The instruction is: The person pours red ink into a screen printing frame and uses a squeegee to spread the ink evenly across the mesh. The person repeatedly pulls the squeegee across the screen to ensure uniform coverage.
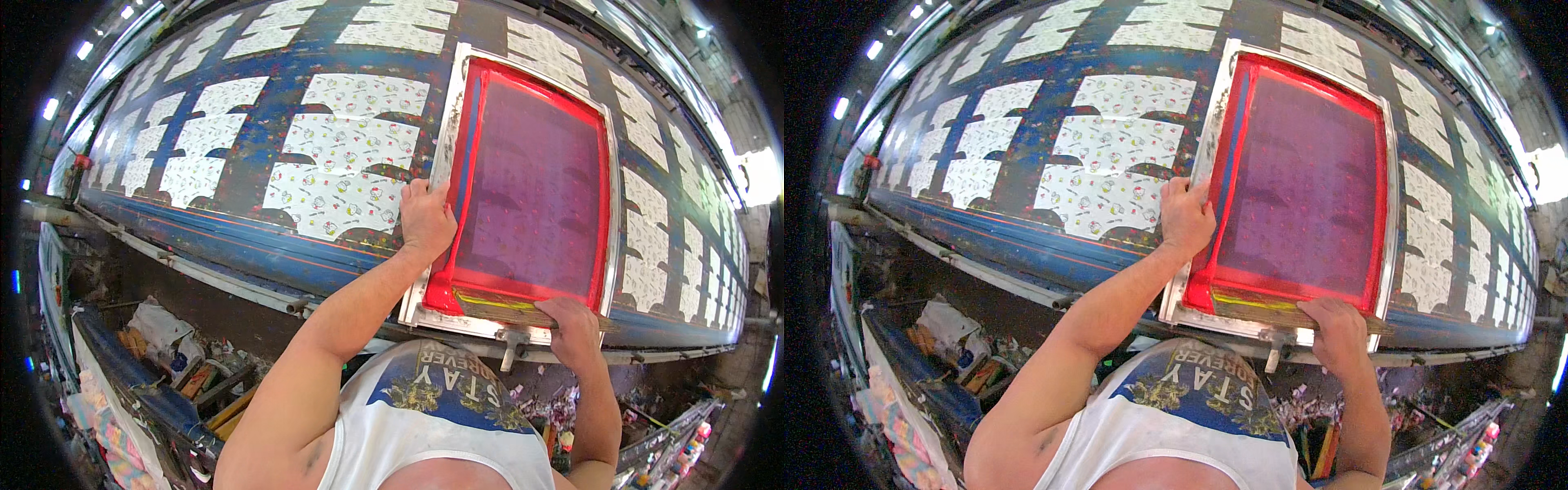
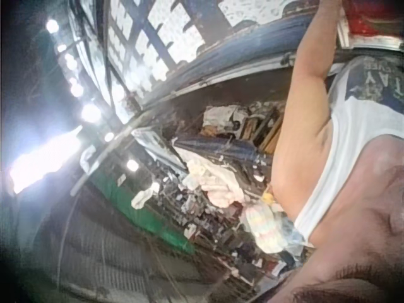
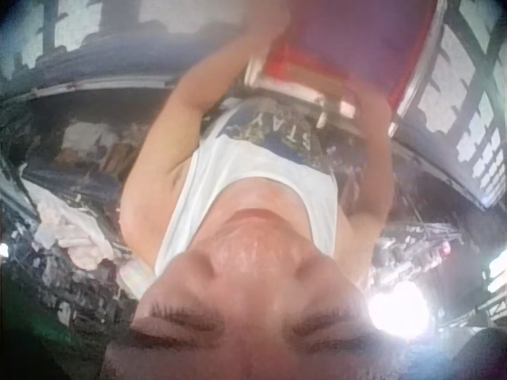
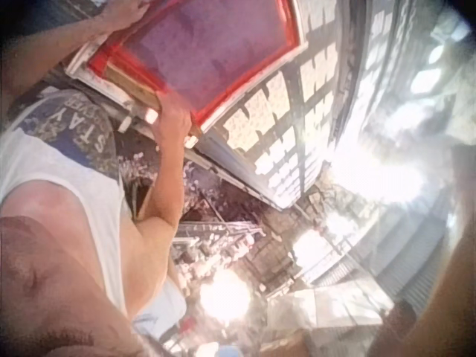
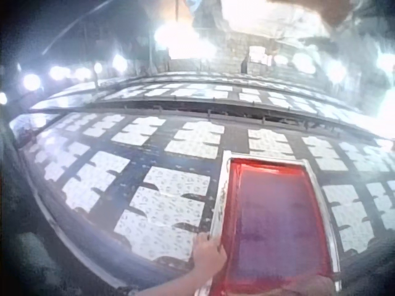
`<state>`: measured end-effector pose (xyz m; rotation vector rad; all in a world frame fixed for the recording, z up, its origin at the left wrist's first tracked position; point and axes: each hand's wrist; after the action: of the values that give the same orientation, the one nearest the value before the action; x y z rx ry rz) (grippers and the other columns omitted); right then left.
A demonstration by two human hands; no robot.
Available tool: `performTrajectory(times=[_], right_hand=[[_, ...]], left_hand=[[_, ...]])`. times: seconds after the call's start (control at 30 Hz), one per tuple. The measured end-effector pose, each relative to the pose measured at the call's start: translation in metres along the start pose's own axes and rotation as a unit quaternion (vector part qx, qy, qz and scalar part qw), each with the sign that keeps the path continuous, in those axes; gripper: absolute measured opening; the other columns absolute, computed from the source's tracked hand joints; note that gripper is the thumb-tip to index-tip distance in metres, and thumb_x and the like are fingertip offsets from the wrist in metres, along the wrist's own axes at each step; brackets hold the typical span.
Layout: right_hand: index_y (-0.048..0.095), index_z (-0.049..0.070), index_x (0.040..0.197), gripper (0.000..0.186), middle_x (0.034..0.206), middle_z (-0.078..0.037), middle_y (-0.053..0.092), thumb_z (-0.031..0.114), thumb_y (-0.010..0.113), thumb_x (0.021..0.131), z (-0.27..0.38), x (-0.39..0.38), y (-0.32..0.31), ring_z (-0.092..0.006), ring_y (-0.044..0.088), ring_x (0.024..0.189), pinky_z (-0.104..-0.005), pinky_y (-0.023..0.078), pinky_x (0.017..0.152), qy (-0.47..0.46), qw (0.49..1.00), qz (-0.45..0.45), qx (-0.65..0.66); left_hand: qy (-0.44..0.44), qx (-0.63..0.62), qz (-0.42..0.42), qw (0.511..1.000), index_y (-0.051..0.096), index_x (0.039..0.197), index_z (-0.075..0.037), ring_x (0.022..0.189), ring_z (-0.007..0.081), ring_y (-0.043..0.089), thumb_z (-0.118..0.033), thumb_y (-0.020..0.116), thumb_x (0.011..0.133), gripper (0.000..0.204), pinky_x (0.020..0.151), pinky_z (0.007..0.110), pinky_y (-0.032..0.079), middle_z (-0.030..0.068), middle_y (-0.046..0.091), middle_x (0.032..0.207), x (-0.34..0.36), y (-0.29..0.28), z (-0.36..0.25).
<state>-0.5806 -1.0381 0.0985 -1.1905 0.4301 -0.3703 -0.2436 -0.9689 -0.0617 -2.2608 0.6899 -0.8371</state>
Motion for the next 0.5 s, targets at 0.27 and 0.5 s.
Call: performTrajectory(times=[0.27, 0.5], right_hand=[[0.079, 0.012, 0.131, 0.061, 0.129, -0.012, 0.078, -0.005, 0.073, 0.073, 0.005, -0.029, 0.027, -0.0377, 0.075, 0.118, -0.0523, 0.059, 0.100, 0.013, 0.999, -0.018, -0.046], [0.078, 0.014, 0.131, 0.056, 0.127, -0.010, 0.077, 0.003, 0.077, 0.076, -0.016, 0.004, 0.040, -0.0341, 0.075, 0.114, -0.0507, 0.059, 0.098, -0.043, 0.987, -0.123, -0.093]], left_hand=[[0.038, -0.003, -0.009, 0.999, 0.080, 0.133, -0.011, 0.114, 0.0440, 0.060, -0.014, 0.079, 0.096, 0.038, 0.102, 0.057, 0.048, 0.0228, 0.065, 0.116, 0.004, 0.005, -0.001], [0.020, 0.009, 0.001, 1.000, 0.079, 0.135, -0.012, 0.120, 0.0439, 0.059, -0.010, 0.076, 0.099, 0.036, 0.105, 0.056, 0.048, 0.0216, 0.064, 0.122, 0.002, 0.007, -0.001]])
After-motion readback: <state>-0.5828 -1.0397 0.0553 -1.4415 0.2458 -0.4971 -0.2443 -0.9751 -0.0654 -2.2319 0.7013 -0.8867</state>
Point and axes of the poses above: each hand's wrist, its own x-axis towards the middle knuckle, its own y-axis out of the palm, z = x × y
